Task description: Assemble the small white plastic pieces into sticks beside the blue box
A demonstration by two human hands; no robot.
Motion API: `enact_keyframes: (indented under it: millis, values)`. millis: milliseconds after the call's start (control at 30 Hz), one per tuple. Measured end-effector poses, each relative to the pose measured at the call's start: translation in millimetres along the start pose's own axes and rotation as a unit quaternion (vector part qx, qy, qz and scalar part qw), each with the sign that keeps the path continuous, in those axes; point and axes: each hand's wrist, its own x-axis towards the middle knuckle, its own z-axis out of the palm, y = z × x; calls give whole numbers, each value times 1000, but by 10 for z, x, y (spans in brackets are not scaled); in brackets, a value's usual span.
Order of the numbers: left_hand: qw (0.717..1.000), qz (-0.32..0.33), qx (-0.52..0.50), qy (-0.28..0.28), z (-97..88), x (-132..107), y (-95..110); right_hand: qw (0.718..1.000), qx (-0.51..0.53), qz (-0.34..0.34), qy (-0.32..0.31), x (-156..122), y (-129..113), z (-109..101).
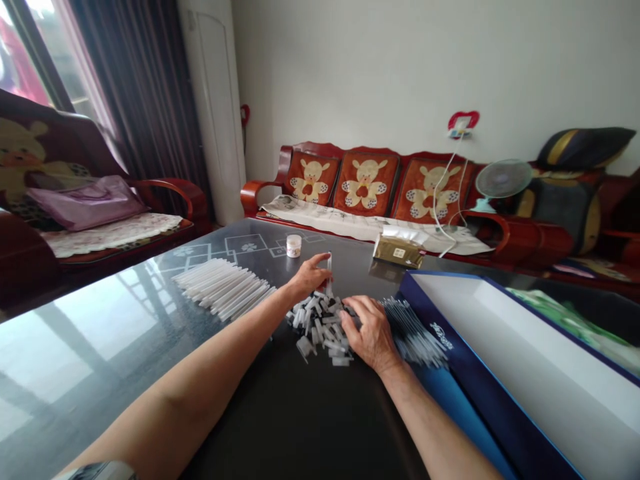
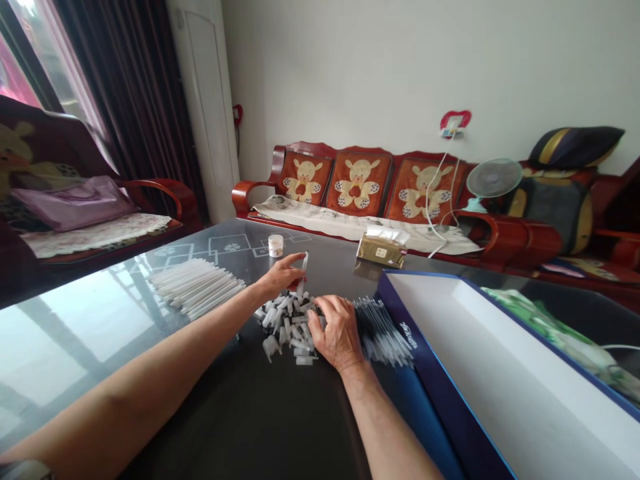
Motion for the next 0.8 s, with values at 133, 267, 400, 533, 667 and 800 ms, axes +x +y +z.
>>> enact_keyframes:
  millis: [133,267,400,533,667,800]
  values:
    - [978,-27,-201,-42,74,-92,14,1000,14,19,13,5,-17,-23]
    - [976,45,-202,-67,101,-131,46,993,49,72,80,25,25,-50]
    - [970,158,-128,-134,53,-156,46,969,102,169,147,87,130,-93]
    - [958,227,13,-175,4,-197,84,906,225,318,165,161,187,-146]
    - [941,276,144,-134,3,-250,145,861,303,370,176,194,193,-174]
    - [895,341,283,-59,18,-293,157,842,326,392,175,190,218,-171]
